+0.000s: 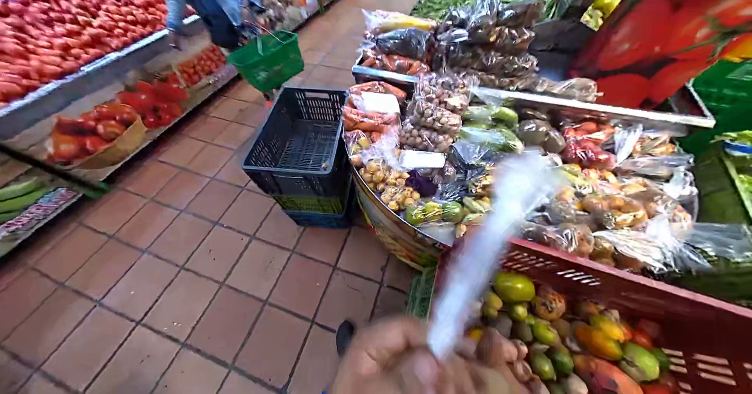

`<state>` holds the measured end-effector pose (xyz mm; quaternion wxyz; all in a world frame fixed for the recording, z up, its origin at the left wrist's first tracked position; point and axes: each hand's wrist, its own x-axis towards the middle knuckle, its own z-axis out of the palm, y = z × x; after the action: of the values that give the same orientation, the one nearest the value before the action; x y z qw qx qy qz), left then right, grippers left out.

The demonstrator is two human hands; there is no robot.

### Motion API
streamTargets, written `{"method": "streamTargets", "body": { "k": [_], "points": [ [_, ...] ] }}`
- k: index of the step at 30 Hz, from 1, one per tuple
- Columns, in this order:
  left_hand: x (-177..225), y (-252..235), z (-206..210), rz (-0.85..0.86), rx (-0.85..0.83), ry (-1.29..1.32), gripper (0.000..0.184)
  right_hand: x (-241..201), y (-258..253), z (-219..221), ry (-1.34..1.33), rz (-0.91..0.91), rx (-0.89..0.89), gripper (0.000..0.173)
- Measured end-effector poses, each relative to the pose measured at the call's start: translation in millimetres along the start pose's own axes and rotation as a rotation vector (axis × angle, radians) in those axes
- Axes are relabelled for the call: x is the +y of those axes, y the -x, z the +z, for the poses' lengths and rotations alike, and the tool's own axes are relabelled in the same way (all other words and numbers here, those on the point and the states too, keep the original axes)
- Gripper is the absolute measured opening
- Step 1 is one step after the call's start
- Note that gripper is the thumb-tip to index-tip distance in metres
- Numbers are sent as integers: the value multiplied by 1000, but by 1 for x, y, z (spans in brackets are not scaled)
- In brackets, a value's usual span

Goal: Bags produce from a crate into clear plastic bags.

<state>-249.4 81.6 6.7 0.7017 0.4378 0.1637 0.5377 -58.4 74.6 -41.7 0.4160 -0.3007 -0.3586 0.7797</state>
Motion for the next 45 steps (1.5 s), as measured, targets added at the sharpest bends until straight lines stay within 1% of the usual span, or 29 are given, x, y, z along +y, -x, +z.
{"method": "streamTargets", "body": {
  "k": [1, 2, 3, 4, 6, 10, 11, 12, 14, 16, 19, 21, 23, 25, 28, 29, 30, 32, 34, 35, 36, 37, 38, 40, 42, 43, 45],
  "points": [
    [10, -3, -27, -60, 121, 19, 27, 19, -9, 14, -131, 67, 20, 77],
    [18, -7, -53, -112, 241, 8, 25, 44, -20, 17, -299, 45, -89, 70],
    [23, -11, -78, -161, 361, -6, 25, 64, -39, 21, -381, -1, -219, 65],
    [27, -14, -100, -207, 470, -15, 26, 79, -58, 28, -390, -37, -262, 61],
    [31, -20, -140, -286, 619, -55, 28, 102, -93, 42, -402, -16, -192, 59],
    [21, -42, -206, -428, 730, -147, 31, 118, -145, 45, -522, 83, -47, 51],
    [14, -44, -223, -453, 736, -187, 32, 117, -153, 43, -561, 94, 32, 52],
    [7, -44, -242, -477, 735, -238, 33, 114, -160, 41, -587, 96, 146, 57],
    [-3, -41, -276, -526, 716, -308, 34, 105, -177, 28, -593, 44, 388, 66],
    [-8, -35, -302, -592, 722, -332, 31, 91, -194, -3, -509, -40, 600, 62],
    [-17, -31, -332, -697, 737, -361, 28, 47, -211, -60, -242, -124, 909, 44],
    [-28, -40, -348, -737, 761, -369, 27, 13, -224, -100, -71, -172, 1093, 44],
    [-41, -60, -362, -762, 778, -379, 26, -18, -237, -142, 19, -138, 1204, 51],
    [-53, -93, -370, -782, 763, -408, 25, -44, -254, -185, 78, 19, 1284, 57],
    [-66, -157, -375, -807, 687, -496, 25, -70, -271, -257, 164, 239, 1269, 68],
    [-69, -177, -373, -822, 648, -531, 25, -72, -270, -279, 178, 290, 1248, 72],
    [-72, -198, -370, -839, 600, -569, 26, -72, -268, -298, 197, 335, 1233, 72],
    [-82, -242, -366, -870, 482, -661, 28, -70, -261, -331, 279, 447, 1176, 62],
    [-96, -285, -362, -901, 347, -780, 30, -62, -253, -355, 265, 590, 1120, 49],
    [-106, -306, -357, -920, 284, -830, 30, -58, -250, -361, 224, 657, 1087, 44],
    [-118, -325, -349, -931, 219, -876, 30, -57, -247, -360, 193, 703, 1048, 43],
    [-131, -346, -341, -923, 152, -929, 30, -56, -245, -359, 185, 727, 1006, 49],
    [-142, -368, -330, -905, 83, -992, 30, -55, -242, -359, 214, 740, 968, 60],
    [-162, -411, -305, -833, -74, -1112, 30, -48, -233, -361, 306, 714, 902, 78],
    [-182, -453, -280, -786, -253, -1238, 32, -42, -225, -366, 418, 688, 826, 84],
    [-197, -471, -273, -763, -352, -1327, 33, -40, -222, -370, 509, 722, 770, 88],
    [-232, -494, -272, -741, -523, -1538, 33, -38, -220, -373, 716, 867, 659, 88]
  ]
}}
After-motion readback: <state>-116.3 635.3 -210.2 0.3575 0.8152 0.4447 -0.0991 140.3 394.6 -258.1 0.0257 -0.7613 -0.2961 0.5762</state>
